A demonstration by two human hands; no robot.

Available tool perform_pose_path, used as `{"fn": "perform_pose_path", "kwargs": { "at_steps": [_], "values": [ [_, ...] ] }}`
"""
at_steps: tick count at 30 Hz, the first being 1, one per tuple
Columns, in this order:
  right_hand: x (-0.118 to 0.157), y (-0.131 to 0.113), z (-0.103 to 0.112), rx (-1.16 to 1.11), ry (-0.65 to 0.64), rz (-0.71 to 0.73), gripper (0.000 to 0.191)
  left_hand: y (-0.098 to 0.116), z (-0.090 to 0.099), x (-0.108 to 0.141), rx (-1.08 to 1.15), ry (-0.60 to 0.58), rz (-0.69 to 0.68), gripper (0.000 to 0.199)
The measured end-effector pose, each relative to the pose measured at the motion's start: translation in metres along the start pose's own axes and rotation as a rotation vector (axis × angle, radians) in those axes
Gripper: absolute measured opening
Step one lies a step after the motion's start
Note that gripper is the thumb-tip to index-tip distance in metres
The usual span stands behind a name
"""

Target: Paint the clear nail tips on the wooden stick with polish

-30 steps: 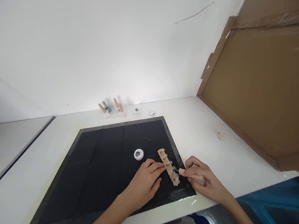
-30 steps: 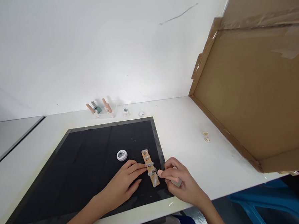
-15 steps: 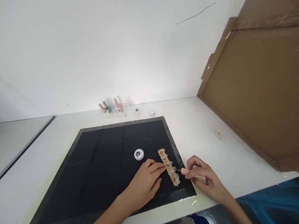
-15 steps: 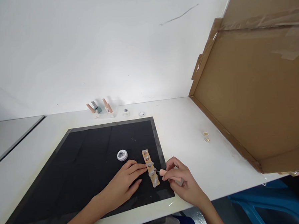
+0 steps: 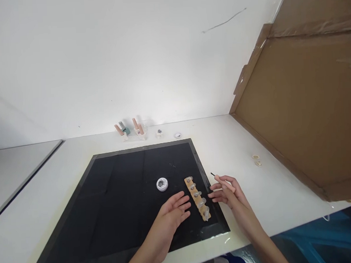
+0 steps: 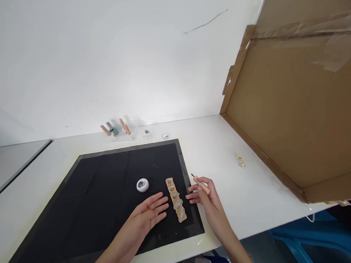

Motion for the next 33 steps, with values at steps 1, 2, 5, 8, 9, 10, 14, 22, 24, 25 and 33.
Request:
{"fn": "perform_pose_path", "kwargs": {
  "at_steps": [1, 2, 5, 8, 9, 10, 14, 22, 24, 25, 33],
  "values": [
    [-0.001, 0.0, -0.005, -0.012, -0.016, -0.017, 0.035, -0.001, -0.001, 0.0, 0.067, 0.005, 0.015, 0.044],
    [-0.003, 0.001, -0.009, -0.023, -0.026, -0.032, 0.037, -0.001, -0.003, 0.0, 0.115, 0.004, 0.024, 0.044],
    [-0.006, 0.004, -0.016, -0.049, -0.034, -0.078, 0.04, -0.003, -0.01, -0.002, 0.154, -0.022, 0.054, 0.044],
    [-0.007, 0.007, -0.019, -0.069, -0.051, -0.111, 0.038, -0.004, -0.017, -0.005, 0.142, -0.023, 0.073, 0.043],
    [-0.007, 0.007, -0.019, -0.074, -0.058, -0.119, 0.037, -0.005, -0.019, -0.006, 0.136, -0.006, 0.076, 0.043],
    [-0.007, 0.008, -0.019, -0.082, -0.064, -0.124, 0.036, -0.005, -0.019, -0.007, 0.131, 0.017, 0.078, 0.043],
    [-0.008, 0.009, -0.018, -0.143, -0.075, -0.134, 0.033, -0.004, -0.021, -0.012, 0.092, 0.077, 0.071, 0.041],
    [-0.004, 0.01, -0.013, -0.207, -0.016, -0.166, 0.034, 0.004, -0.034, -0.022, -0.248, -0.078, 0.052, 0.04],
    [-0.004, 0.008, -0.013, -0.22, -0.021, -0.165, 0.034, 0.005, -0.034, -0.025, -0.276, -0.063, 0.038, 0.039],
    [-0.003, 0.008, -0.013, -0.226, -0.026, -0.164, 0.033, 0.006, -0.034, -0.026, -0.296, -0.056, 0.031, 0.039],
    [-0.003, 0.011, -0.012, -0.257, -0.013, -0.169, 0.034, 0.014, -0.042, -0.029, -0.435, -0.061, -0.016, 0.042]
  ]
}}
Point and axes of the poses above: each hand's wrist, its own x-axis away from the middle knuckle, its own z-axis out of the back of the hand, y = z × x, the point moved 8 cm from there along -x, towards the middle knuckle, and after that the axes turned 12 degrees about x, right-handed, at the moved point
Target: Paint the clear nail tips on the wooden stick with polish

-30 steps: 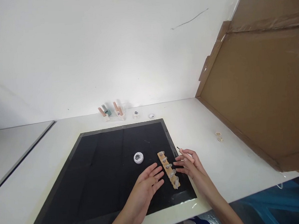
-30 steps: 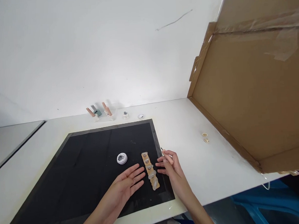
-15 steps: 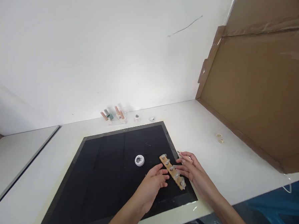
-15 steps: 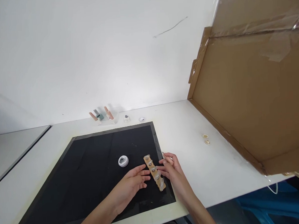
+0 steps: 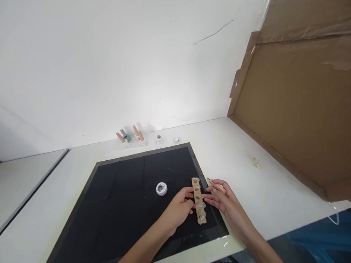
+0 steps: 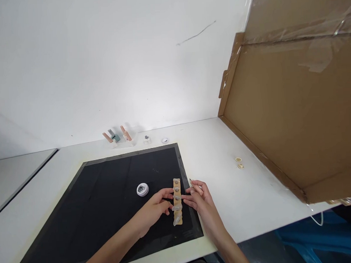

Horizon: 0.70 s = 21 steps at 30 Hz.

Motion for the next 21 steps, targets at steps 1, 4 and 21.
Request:
{"fn": "perform_pose_path", "kwargs": {
  "at_steps": [1, 4, 21],
  "values": [
    [0.001, 0.0, 0.0, -0.01, 0.003, 0.004, 0.034, 0.001, 0.0, 0.0, -0.007, -0.005, -0.004, 0.042],
    [0.002, 0.0, -0.001, -0.038, 0.006, 0.022, 0.032, 0.003, -0.001, -0.002, -0.025, -0.012, -0.018, 0.038],
    [0.004, -0.013, -0.017, -0.048, -0.005, 0.103, 0.032, 0.014, -0.002, -0.003, 0.107, -0.145, -0.127, 0.025]
  ]
}}
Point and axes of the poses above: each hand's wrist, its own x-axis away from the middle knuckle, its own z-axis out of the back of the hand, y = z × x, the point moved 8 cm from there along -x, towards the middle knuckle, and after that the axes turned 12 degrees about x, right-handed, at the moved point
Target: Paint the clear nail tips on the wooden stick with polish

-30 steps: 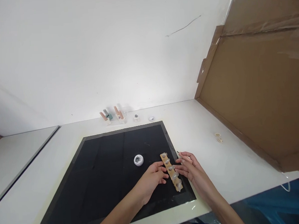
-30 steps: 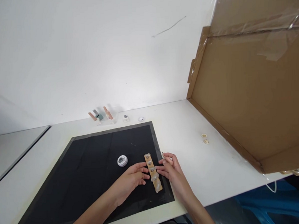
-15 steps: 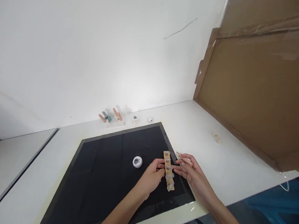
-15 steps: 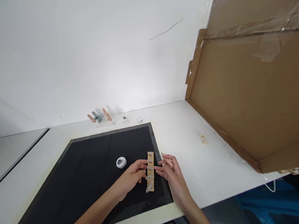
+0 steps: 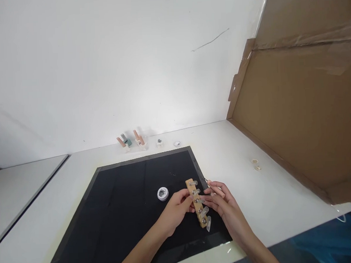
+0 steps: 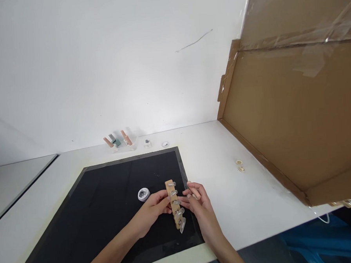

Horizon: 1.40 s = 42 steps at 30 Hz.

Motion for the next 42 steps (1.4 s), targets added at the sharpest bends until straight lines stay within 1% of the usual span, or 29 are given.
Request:
{"fn": "perform_pose_path", "kwargs": {
  "at_steps": [2, 4, 8, 10, 12, 15, 18, 20, 23, 25, 28, 30, 33, 36, 39, 41, 42],
  "values": [
    [-0.003, -0.01, -0.005, 0.004, -0.04, 0.027, 0.03, 0.007, 0.003, 0.004, 0.026, -0.005, -0.004, 0.023],
    [-0.007, -0.025, -0.01, 0.051, -0.1, 0.069, 0.027, 0.014, 0.008, 0.009, 0.066, 0.004, -0.002, 0.021],
    [-0.019, -0.076, -0.02, 0.208, -0.16, 0.293, 0.022, 0.022, 0.017, 0.023, 0.229, -0.002, 0.048, 0.021],
    [-0.022, -0.104, -0.03, 0.283, -0.192, 0.433, 0.019, 0.022, 0.02, 0.028, 0.329, -0.021, 0.08, 0.024],
    [-0.023, -0.125, -0.043, 0.339, -0.247, 0.549, 0.02, 0.018, 0.022, 0.031, 0.411, -0.044, 0.11, 0.028],
    [-0.023, -0.144, -0.063, 0.391, -0.333, 0.668, 0.022, 0.008, 0.025, 0.033, 0.51, -0.068, 0.164, 0.033],
    [-0.021, -0.145, -0.081, 0.422, -0.441, 0.723, 0.024, 0.0, 0.024, 0.034, 0.555, -0.1, 0.211, 0.036],
    [-0.02, -0.14, -0.089, 0.438, -0.497, 0.744, 0.024, -0.003, 0.023, 0.035, 0.548, -0.112, 0.239, 0.037],
    [-0.015, -0.127, -0.097, 0.474, -0.588, 0.791, 0.022, -0.006, 0.023, 0.036, 0.527, -0.087, 0.291, 0.037],
    [-0.011, -0.12, -0.101, 0.491, -0.652, 0.805, 0.02, -0.009, 0.024, 0.036, 0.521, -0.071, 0.326, 0.038],
    [-0.01, -0.11, -0.103, 0.52, -0.705, 0.775, 0.02, -0.015, 0.026, 0.032, 0.526, -0.074, 0.352, 0.036],
    [-0.009, -0.107, -0.105, 0.545, -0.733, 0.765, 0.019, -0.02, 0.027, 0.029, 0.539, -0.087, 0.353, 0.033],
    [-0.007, -0.105, -0.109, 0.566, -0.777, 0.791, 0.018, -0.026, 0.028, 0.027, 0.554, -0.099, 0.361, 0.031],
    [-0.007, -0.106, -0.111, 0.587, -0.769, 0.816, 0.017, -0.027, 0.027, 0.027, 0.549, -0.121, 0.377, 0.031],
    [-0.011, -0.109, -0.107, 0.602, -0.689, 0.829, 0.016, -0.023, 0.025, 0.03, 0.538, -0.145, 0.373, 0.034],
    [-0.012, -0.11, -0.104, 0.59, -0.661, 0.837, 0.015, -0.021, 0.025, 0.031, 0.544, -0.137, 0.368, 0.034],
    [-0.012, -0.11, -0.104, 0.573, -0.67, 0.842, 0.015, -0.02, 0.025, 0.032, 0.551, -0.127, 0.368, 0.033]
  ]
}}
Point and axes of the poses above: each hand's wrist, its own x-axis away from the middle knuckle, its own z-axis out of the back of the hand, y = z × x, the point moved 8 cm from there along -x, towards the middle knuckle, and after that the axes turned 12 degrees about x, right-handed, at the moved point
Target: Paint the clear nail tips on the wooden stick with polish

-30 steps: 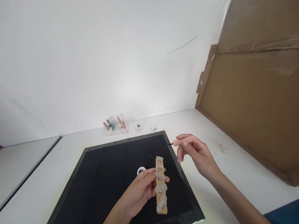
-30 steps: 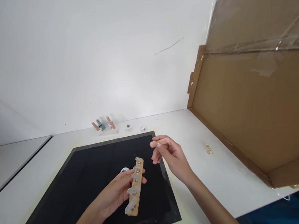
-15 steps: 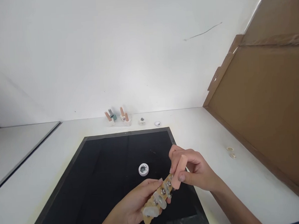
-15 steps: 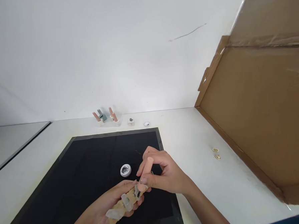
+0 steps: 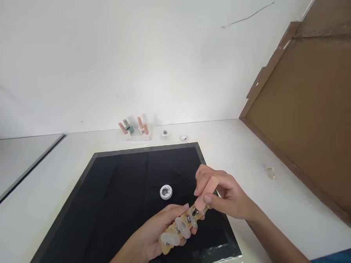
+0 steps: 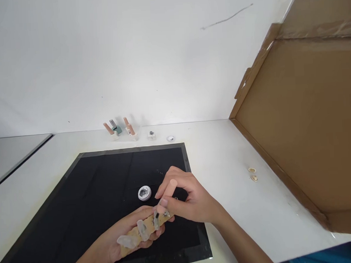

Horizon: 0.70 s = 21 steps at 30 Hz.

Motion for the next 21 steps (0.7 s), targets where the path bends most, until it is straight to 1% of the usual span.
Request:
{"fn": "perform_pose_path", "kwargs": {
  "at_steps": [3, 6, 8, 11, 13, 15, 18, 20, 21],
  "values": [
    [0.002, -0.004, -0.003, -0.055, -0.049, 0.052, 0.015, 0.0, 0.001, 0.001, 0.023, 0.028, 0.007, 0.028],
    [0.003, -0.006, -0.008, -0.046, -0.105, 0.068, 0.015, 0.0, 0.0, 0.001, 0.028, 0.035, 0.011, 0.029],
    [0.002, -0.006, -0.009, -0.014, -0.106, 0.059, 0.015, -0.001, -0.002, 0.001, 0.009, 0.011, 0.025, 0.031],
    [0.001, -0.002, -0.005, 0.036, -0.053, 0.022, 0.016, 0.0, -0.007, 0.001, -0.016, -0.031, 0.025, 0.032],
    [0.001, 0.0, -0.002, 0.033, -0.03, 0.012, 0.015, 0.001, -0.007, 0.002, -0.012, -0.034, 0.014, 0.032],
    [0.002, -0.002, -0.003, -0.004, -0.046, 0.039, 0.014, 0.001, -0.006, 0.002, -0.01, -0.017, 0.016, 0.033],
    [0.003, -0.005, -0.009, -0.03, -0.111, 0.078, 0.015, 0.0, -0.003, 0.001, -0.01, 0.01, 0.029, 0.032],
    [0.002, -0.004, -0.011, -0.007, -0.122, 0.065, 0.015, -0.001, -0.003, 0.0, -0.014, 0.012, 0.044, 0.029],
    [0.002, -0.002, -0.01, 0.01, -0.107, 0.046, 0.016, -0.002, -0.003, 0.0, -0.016, 0.004, 0.051, 0.03]
  ]
}}
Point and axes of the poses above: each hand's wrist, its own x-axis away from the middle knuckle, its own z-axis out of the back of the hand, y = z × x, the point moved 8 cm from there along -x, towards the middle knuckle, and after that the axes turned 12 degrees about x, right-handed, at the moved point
